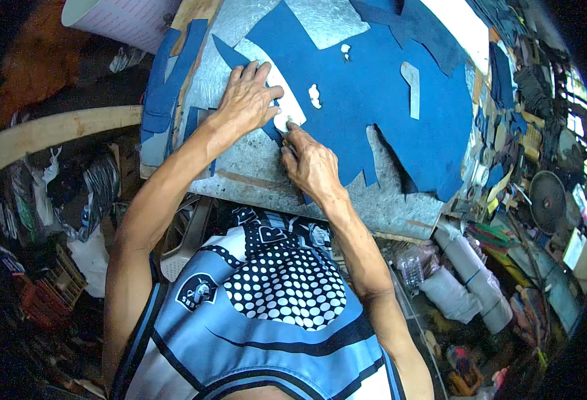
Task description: Cut leather pieces using a paper template and a small knife.
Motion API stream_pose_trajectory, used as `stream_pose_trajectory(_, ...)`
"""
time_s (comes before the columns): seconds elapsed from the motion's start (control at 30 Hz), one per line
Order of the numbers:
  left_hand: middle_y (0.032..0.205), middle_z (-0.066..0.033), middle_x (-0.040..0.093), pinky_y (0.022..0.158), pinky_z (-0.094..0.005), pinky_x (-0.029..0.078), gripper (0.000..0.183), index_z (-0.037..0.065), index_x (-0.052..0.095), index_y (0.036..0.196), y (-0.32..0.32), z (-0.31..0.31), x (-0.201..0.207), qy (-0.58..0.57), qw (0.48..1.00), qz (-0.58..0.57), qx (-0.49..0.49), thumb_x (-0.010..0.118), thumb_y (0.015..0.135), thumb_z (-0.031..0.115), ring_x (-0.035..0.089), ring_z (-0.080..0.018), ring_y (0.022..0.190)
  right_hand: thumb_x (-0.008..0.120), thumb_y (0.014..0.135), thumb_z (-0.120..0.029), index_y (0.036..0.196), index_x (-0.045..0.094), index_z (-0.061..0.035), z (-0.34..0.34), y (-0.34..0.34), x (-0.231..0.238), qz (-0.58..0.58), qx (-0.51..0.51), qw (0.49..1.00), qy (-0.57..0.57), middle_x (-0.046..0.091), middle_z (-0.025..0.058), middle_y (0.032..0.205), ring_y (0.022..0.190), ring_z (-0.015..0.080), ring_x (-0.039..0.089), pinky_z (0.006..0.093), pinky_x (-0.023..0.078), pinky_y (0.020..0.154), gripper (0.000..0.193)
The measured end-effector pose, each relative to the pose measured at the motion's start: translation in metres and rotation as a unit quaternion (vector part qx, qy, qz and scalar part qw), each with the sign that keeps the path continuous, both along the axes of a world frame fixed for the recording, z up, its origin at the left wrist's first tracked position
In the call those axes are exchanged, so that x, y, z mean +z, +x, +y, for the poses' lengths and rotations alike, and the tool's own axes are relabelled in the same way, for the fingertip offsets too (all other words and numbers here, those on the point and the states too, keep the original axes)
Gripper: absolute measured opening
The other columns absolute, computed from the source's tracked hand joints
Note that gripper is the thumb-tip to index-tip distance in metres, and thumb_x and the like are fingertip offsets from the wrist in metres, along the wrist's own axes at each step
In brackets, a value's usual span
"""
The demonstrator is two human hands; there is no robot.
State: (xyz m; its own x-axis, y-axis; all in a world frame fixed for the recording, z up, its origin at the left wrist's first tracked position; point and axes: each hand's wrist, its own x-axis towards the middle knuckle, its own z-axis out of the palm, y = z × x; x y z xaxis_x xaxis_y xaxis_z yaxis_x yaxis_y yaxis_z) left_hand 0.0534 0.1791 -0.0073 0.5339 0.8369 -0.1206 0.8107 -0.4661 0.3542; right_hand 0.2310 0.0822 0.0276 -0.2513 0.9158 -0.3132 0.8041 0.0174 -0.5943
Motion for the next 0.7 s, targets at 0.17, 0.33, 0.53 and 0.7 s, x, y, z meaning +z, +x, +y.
stream_pose_trajectory(0.17, 0.137, -0.0264, 0.048, 0.108, -0.0585, 0.032, 0.040, 0.013, 0.072, 0.107, 0.007, -0.001, 0.004, -0.009, 1.000, 0.012, 0.017, 0.082, 0.075, 0.034, 0.042, -0.0461, 0.133, 0.064, 0.091, -0.017, 0.116, 0.068, -0.0092, 0.000, 0.007, 0.000, -0.018, 0.020, 0.997, 0.070, 0.055, 0.0256, 0.137, 0.101, 0.0427, 0.068, 0.0469, 0.057, 0.083, 0.026)
stream_pose_trajectory(0.33, 0.142, -0.0272, 0.045, 0.112, -0.0609, 0.029, 0.048, 0.011, 0.069, 0.111, 0.013, -0.010, 0.001, 0.012, 0.999, 0.021, 0.044, 0.083, 0.073, 0.036, 0.038, -0.0467, 0.137, 0.065, 0.090, -0.016, 0.115, 0.070, -0.0113, 0.001, 0.015, -0.007, -0.002, 0.021, 0.997, 0.076, 0.055, 0.0289, 0.135, 0.098, 0.0436, 0.069, 0.0466, 0.058, 0.080, 0.026)
stream_pose_trajectory(0.53, 0.149, -0.0257, 0.040, 0.115, -0.0614, 0.026, 0.056, 0.012, 0.063, 0.121, 0.016, -0.015, 0.001, -0.005, 0.997, 0.042, 0.061, 0.083, 0.074, 0.035, 0.032, -0.0465, 0.142, 0.066, 0.089, -0.016, 0.115, 0.070, -0.0119, 0.005, 0.026, -0.008, 0.015, 0.045, 0.997, 0.069, 0.056, 0.0250, 0.137, 0.099, 0.0418, 0.069, 0.0462, 0.058, 0.082, 0.027)
stream_pose_trajectory(0.7, 0.152, -0.0251, 0.037, 0.116, -0.0613, 0.024, 0.056, 0.011, 0.062, 0.122, 0.019, -0.014, 0.007, -0.038, 0.995, 0.061, 0.068, 0.083, 0.074, 0.033, 0.031, -0.0465, 0.142, 0.067, 0.089, -0.015, 0.116, 0.070, -0.0128, 0.012, 0.041, -0.007, 0.011, 0.072, 0.997, 0.036, 0.057, 0.0184, 0.139, 0.101, 0.0400, 0.068, 0.0464, 0.056, 0.086, 0.027)
